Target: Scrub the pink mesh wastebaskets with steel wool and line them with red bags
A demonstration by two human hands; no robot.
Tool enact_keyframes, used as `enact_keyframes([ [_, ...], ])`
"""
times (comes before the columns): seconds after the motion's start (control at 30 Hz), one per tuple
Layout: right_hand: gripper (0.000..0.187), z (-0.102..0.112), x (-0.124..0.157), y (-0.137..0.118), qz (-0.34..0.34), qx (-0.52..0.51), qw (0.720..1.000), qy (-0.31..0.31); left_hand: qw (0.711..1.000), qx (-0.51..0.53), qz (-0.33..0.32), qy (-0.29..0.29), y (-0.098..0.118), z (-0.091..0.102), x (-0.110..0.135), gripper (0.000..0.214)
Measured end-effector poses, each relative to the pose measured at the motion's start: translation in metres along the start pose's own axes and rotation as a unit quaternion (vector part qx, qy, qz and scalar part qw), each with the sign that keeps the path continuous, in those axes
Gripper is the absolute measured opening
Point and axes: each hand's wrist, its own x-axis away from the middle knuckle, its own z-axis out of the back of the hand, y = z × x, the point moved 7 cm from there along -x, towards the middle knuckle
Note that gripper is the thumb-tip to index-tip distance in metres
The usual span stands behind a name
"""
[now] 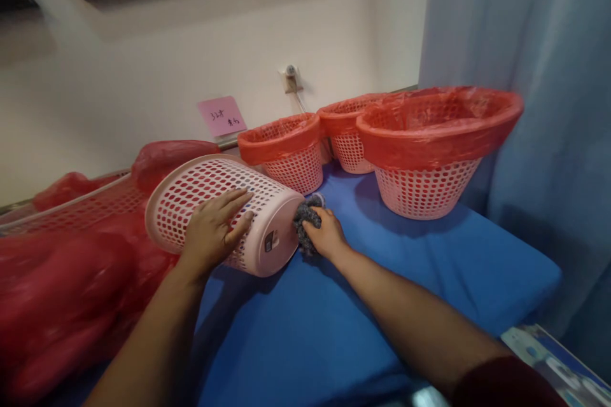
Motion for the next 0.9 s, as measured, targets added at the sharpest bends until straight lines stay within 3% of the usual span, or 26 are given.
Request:
enact_keyframes([
  [0.07, 0.041, 0.01, 0.007, -0.025, 0.073, -0.019, 0.997, 0.032, 1.0, -0.004, 0.003, 0.001, 0.0, 0.0, 0.001, 0.047],
  [0.13, 0.045, 0.015, 0.025, -0.058, 0.189, -0.023, 0.981, 0.027, 1.0, -0.003, 0.003, 0.002, 0.0, 0.0, 0.001, 0.047],
  [0.23, 0.045, 0.002, 0.062, -0.094, 0.357, 0.032, 0.931, -0.071, 1.0, 0.007, -0.001, 0.003, 0.0, 0.0, 0.001, 0.049],
  [0.3, 0.045, -0.01, 0.078, -0.098, 0.417, 0.074, 0.898, -0.118, 1.0, 0.012, 0.0, 0.005, 0.0, -0.001, 0.001, 0.049],
  [0.33, 0.045, -0.013, 0.078, -0.094, 0.421, 0.084, 0.896, -0.114, 1.0, 0.013, 0.001, 0.005, 0.0, -0.001, 0.001, 0.049],
  [0.4, 0.045, -0.011, 0.064, -0.079, 0.375, 0.079, 0.922, -0.061, 1.0, 0.012, 0.002, 0.005, 0.0, -0.001, 0.001, 0.048],
  [0.5, 0.043, -0.001, 0.029, -0.046, 0.218, 0.053, 0.974, 0.034, 1.0, 0.008, -0.003, 0.003, 0.001, -0.001, 0.0, 0.049],
  [0.57, 0.042, 0.003, 0.018, -0.03, 0.132, 0.053, 0.988, 0.054, 1.0, 0.005, -0.003, 0.002, 0.001, -0.001, 0.0, 0.049],
  [0.63, 0.044, 0.001, 0.023, -0.032, 0.139, 0.062, 0.988, 0.034, 1.0, 0.002, -0.002, 0.002, 0.0, -0.001, 0.0, 0.049],
  [0.73, 0.047, -0.008, 0.046, -0.057, 0.278, 0.07, 0.958, -0.025, 1.0, -0.001, 0.001, 0.005, -0.001, -0.001, 0.001, 0.049],
  [0.8, 0.046, -0.01, 0.052, -0.063, 0.32, 0.068, 0.944, -0.032, 1.0, -0.001, 0.002, 0.006, 0.0, -0.001, 0.002, 0.049],
  [0.83, 0.045, -0.009, 0.047, -0.059, 0.305, 0.069, 0.95, -0.021, 1.0, 0.0, 0.001, 0.007, 0.0, -0.001, 0.002, 0.049],
  [0.9, 0.044, -0.005, 0.028, -0.039, 0.208, 0.08, 0.975, 0.004, 1.0, -0.001, 0.002, 0.008, 0.0, -0.001, 0.002, 0.05],
])
